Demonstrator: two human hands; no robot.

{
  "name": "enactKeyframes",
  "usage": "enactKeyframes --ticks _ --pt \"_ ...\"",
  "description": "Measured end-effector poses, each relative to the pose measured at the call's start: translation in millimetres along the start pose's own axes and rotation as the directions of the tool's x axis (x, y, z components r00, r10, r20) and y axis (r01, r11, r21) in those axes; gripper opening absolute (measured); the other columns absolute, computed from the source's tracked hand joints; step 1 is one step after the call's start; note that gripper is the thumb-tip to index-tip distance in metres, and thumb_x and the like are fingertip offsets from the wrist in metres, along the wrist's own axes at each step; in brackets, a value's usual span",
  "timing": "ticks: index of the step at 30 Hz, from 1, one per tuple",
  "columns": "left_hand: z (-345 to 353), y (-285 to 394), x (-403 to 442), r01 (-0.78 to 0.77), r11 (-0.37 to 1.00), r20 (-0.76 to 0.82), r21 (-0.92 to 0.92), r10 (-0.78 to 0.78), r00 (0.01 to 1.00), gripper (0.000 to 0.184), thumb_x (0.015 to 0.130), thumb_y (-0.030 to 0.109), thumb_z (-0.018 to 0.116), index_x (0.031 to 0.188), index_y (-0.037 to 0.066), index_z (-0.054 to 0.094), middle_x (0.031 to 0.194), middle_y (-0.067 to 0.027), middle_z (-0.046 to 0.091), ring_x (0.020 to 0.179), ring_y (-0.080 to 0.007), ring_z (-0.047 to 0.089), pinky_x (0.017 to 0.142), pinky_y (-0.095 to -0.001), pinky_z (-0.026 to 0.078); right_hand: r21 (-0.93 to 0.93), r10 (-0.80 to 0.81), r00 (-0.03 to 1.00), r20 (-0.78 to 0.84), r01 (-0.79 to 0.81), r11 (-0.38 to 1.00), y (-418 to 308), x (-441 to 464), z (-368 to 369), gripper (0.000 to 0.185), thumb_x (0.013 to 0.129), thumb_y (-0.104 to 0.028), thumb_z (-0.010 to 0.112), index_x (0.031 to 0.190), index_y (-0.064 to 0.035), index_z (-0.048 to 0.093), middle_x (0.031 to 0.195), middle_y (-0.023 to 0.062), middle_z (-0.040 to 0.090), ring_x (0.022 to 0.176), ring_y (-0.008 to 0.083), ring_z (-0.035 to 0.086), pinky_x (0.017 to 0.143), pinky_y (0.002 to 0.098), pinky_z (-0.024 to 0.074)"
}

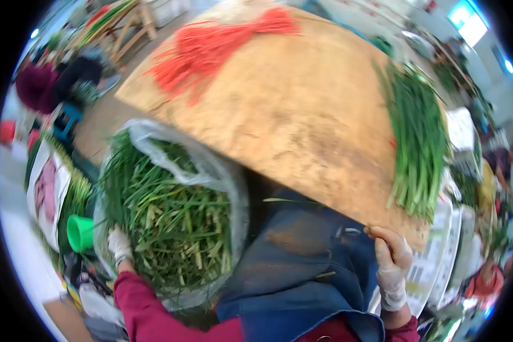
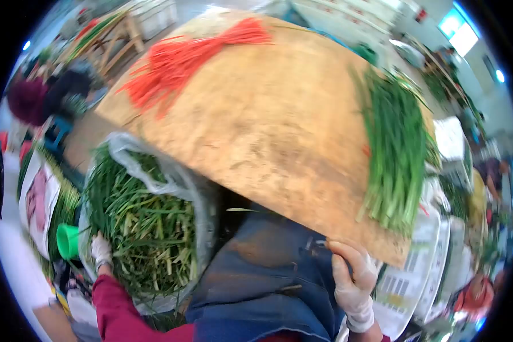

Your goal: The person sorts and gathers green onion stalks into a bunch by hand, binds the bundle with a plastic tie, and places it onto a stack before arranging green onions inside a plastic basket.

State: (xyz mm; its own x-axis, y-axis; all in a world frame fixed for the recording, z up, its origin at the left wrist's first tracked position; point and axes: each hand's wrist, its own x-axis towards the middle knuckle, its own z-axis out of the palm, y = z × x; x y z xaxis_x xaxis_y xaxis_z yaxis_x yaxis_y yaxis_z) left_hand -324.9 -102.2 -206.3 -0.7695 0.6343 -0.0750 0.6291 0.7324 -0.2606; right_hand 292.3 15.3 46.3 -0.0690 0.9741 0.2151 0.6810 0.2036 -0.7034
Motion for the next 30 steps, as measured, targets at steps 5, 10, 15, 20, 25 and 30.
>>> enactKeyframes --ticks 5,10,15,20,25,30 --pt "-89.2 24.1 -9.3 -0.091 0.935 0.157 -0.343 0.153 0.976 0.038 0.079 0.018 0.052 0.114 0.001 0.054 0.100 -0.0268 0.058 0.091 -0.0411 0.056 0.079 -0.0439 0.045 0.145 0.136 0.953 -0.270 -0.099 0.984 30.7 -26.9 -40.1 0.017 0.083 0.004 0.053 0.098 0.0020 0.061 0.091 0.0117 0.064 0.082 0.0183 0.061 0.077 0.0269 0.0467" --pt "-202.1 114.9 -69.9 -0.399 0.907 -0.397 -0.134 0.320 0.860 0.032 0.087 0.018 0.052 0.112 -0.004 0.055 0.105 -0.0246 0.057 0.096 -0.0371 0.055 0.082 -0.0397 0.043 0.356 0.386 0.734 -0.559 -0.208 0.911 66.8 -62.0 -85.3 0.018 0.089 -0.001 0.048 0.102 0.0051 0.060 0.090 0.0113 0.064 0.081 0.0145 0.061 0.075 0.0254 0.0481" --pt "-241.5 257.3 -196.7 -0.864 0.303 -0.509 -0.402 0.710 0.486 0.022 0.081 0.000 0.055 0.103 -0.002 0.059 0.099 -0.0167 0.057 0.091 -0.0307 0.055 0.080 -0.0365 0.045 0.472 0.553 0.463 -0.693 -0.290 0.833 143.8 -119.8 -131.8 0.019 0.090 -0.002 0.047 0.100 0.0062 0.060 0.090 0.0136 0.065 0.076 0.0185 0.063 0.068 0.0272 0.0509" --pt "-293.5 347.6 -300.1 -0.892 -0.123 -0.594 -0.436 0.784 0.182 0.022 0.080 -0.007 0.051 0.100 -0.003 0.060 0.087 -0.0121 0.057 0.079 -0.0227 0.056 0.072 -0.0306 0.045 0.715 0.787 0.184 -0.589 -0.334 0.614 252.7 -188.2 -141.0 0.019 0.089 -0.009 0.051 0.101 0.0026 0.060 0.087 0.0118 0.065 0.071 0.0154 0.063 0.059 0.0247 0.0495" --pt "-339.1 414.2 -374.3 -0.881 -0.318 -0.471 -0.351 0.873 -0.128 0.025 0.075 -0.006 0.056 0.099 0.000 0.060 0.077 -0.0081 0.055 0.064 -0.0194 0.052 0.059 -0.0286 0.041 0.833 0.920 0.035 -0.389 -0.413 0.368 359.2 -243.8 -117.8 0.021 0.085 -0.010 0.051 0.102 0.0006 0.058 0.083 0.0099 0.064 0.064 0.0156 0.062 0.052 0.0253 0.0473" --pt "-332.3 466.4 -383.9 -0.935 -0.315 -0.379 -0.166 0.895 -0.234 0.025 0.066 0.002 0.062 0.091 0.002 0.061 0.073 -0.0084 0.056 0.058 -0.0225 0.050 0.056 -0.0312 0.040 0.798 0.951 -0.020 -0.307 -0.550 0.246 432.6 -249.9 -98.9 0.025 0.082 -0.010 0.053 0.102 0.0032 0.058 0.081 0.0103 0.064 0.061 0.0158 0.062 0.050 0.0253 0.0465"
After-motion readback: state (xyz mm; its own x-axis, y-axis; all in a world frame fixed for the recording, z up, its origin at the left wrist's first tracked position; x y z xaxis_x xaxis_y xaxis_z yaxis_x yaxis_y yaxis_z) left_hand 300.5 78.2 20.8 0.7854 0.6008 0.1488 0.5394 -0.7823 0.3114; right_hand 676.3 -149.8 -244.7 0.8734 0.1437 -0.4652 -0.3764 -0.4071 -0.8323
